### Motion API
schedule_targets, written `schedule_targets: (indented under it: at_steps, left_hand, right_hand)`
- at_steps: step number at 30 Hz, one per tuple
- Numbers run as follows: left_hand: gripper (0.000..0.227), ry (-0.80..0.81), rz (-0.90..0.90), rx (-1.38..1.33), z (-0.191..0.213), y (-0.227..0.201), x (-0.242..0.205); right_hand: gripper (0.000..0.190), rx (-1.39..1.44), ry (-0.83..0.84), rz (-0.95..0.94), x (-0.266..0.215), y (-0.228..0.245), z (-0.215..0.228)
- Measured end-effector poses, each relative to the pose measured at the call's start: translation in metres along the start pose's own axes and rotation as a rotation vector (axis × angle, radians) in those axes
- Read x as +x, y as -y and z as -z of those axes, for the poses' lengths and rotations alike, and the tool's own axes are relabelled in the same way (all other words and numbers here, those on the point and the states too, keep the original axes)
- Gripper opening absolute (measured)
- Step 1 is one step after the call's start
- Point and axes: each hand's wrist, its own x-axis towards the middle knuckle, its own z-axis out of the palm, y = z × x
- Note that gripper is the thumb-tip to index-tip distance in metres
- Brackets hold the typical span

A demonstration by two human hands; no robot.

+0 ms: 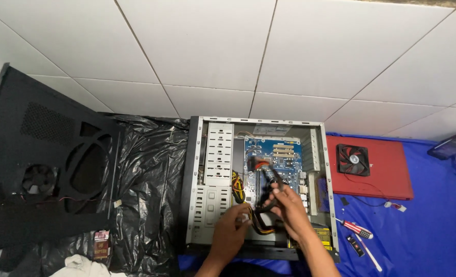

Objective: The person disassembles a desktop computer by removing the side panel, unscrewing and detaching the power supply unit, and then removing the motherboard from the case. They use a screwdriver to remove screws from the case and components.

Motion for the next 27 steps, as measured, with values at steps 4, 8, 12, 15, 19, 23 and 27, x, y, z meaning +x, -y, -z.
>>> schedule_targets:
  at_steps: [4,8,12,15,19,23,27]
  left_hand:
    - [0.043,0.082,-0.232,0.137,-0.032,0.033,0.013]
    - [0.05,0.257,-0.383,0.13,-0.059,0.023,0.018]
    - [0.019,0.307,-0.394,0.082,-0.06,0.011,0.029]
    - [0.016,0.433,-0.298,0.073,-0.046,-0.004,0.028]
    - [0.024,0.463,-0.244,0.174,-0.041,-0.005,0.02]
    - [0.011,0.456,-0.256,0.122,-0.036,-0.017,0.007]
    - [0.022,0.475,-0.503,0.137,-0.054,-0.001,-0.016]
  right_hand:
    - [0.02,0.039,-0.007,0.087,-0.033,0.021,0.015]
    - [0.025,-0.329,0.022,0.18,-0.071,0.041,0.009]
    - [0.028,-0.723,-0.022,0.197,-0.092,0.057,0.01]
    - [0.025,-0.817,0.038,0.234,-0.1,0.069,0.02]
    - [0.02,-0.763,0.072,0.183,-0.099,0.058,0.037]
    - [0.022,-0.782,0.151,0.078,-0.088,0.054,0.035]
    - [0.024,-0.904,0.228,0.051,-0.038,0.027,0.045]
